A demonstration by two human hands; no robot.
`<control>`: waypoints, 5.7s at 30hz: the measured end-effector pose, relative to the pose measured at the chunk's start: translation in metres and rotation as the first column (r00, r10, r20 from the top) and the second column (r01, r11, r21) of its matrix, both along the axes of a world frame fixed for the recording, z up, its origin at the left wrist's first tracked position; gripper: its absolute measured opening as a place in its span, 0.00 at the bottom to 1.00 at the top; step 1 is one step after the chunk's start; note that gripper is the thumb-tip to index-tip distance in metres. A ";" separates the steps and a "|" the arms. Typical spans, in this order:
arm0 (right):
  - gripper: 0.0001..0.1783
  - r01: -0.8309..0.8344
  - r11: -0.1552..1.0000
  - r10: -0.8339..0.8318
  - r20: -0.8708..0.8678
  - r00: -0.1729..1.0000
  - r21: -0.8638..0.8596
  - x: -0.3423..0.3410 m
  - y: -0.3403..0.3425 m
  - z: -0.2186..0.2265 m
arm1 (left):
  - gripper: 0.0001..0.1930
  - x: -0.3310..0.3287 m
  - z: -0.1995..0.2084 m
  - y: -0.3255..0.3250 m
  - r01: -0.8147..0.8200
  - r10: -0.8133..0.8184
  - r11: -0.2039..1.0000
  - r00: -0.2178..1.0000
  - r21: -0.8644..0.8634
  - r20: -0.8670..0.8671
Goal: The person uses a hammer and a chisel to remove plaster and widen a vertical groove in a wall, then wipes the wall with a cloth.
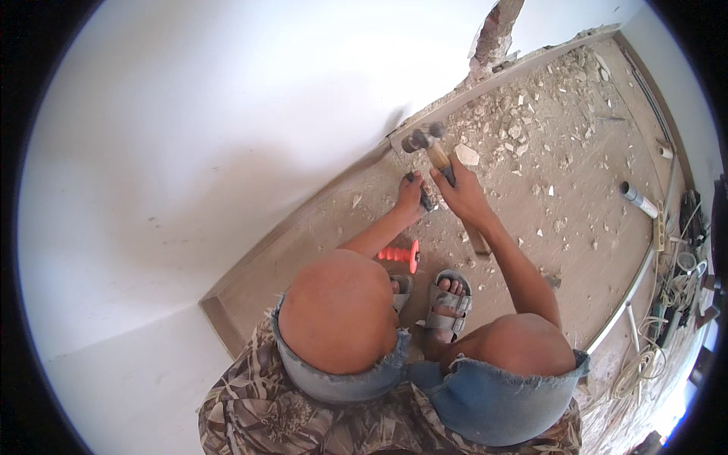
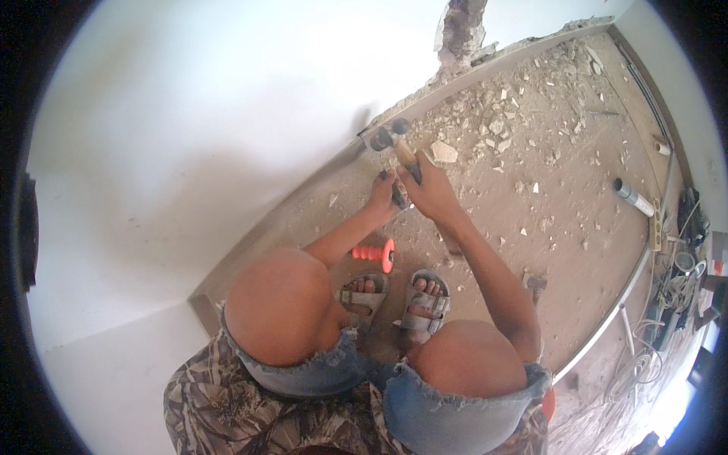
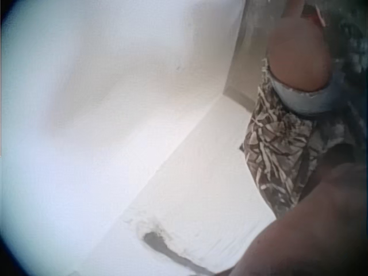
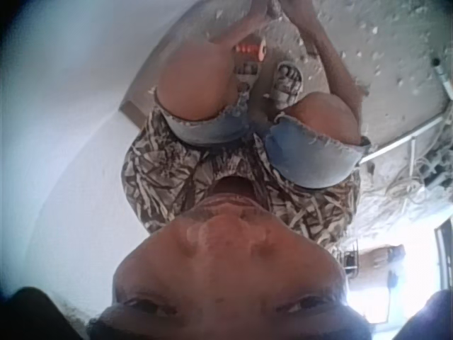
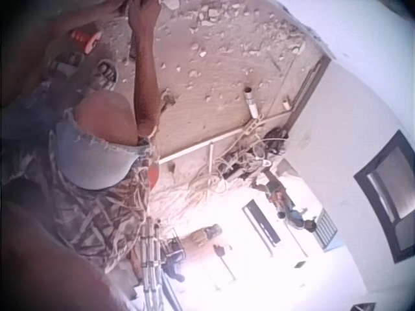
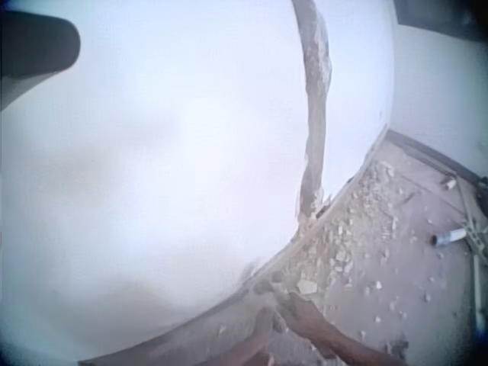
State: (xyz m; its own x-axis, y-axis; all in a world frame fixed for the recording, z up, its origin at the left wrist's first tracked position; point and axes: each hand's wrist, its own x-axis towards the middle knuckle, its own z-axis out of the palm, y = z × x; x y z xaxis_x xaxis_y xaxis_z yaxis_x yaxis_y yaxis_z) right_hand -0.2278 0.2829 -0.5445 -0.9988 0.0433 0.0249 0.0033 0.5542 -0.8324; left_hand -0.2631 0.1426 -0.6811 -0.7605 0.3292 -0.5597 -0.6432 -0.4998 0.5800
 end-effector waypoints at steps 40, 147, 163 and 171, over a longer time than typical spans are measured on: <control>0.27 0.700 0.614 -0.471 0.542 0.695 -0.364 0.243 -0.029 0.071 | 0.16 0.088 0.076 -0.193 0.399 -0.407 0.719 0.905 -0.570 0.120; 0.17 0.676 0.252 -0.929 -0.023 0.370 0.693 0.298 0.470 -0.100 | 0.16 0.016 0.103 0.413 0.020 -0.728 0.444 -0.575 -0.896 -0.373; 0.19 0.704 0.237 -0.930 -0.052 0.363 0.669 0.304 0.457 -0.095 | 0.23 0.138 -0.001 0.527 -0.228 -0.787 0.509 -0.514 -0.830 -0.341; 0.13 0.946 0.219 -0.896 -0.336 0.292 0.238 0.323 0.714 -0.125 | 0.28 0.125 0.003 0.525 -0.148 -0.837 0.403 -0.458 -0.903 -0.299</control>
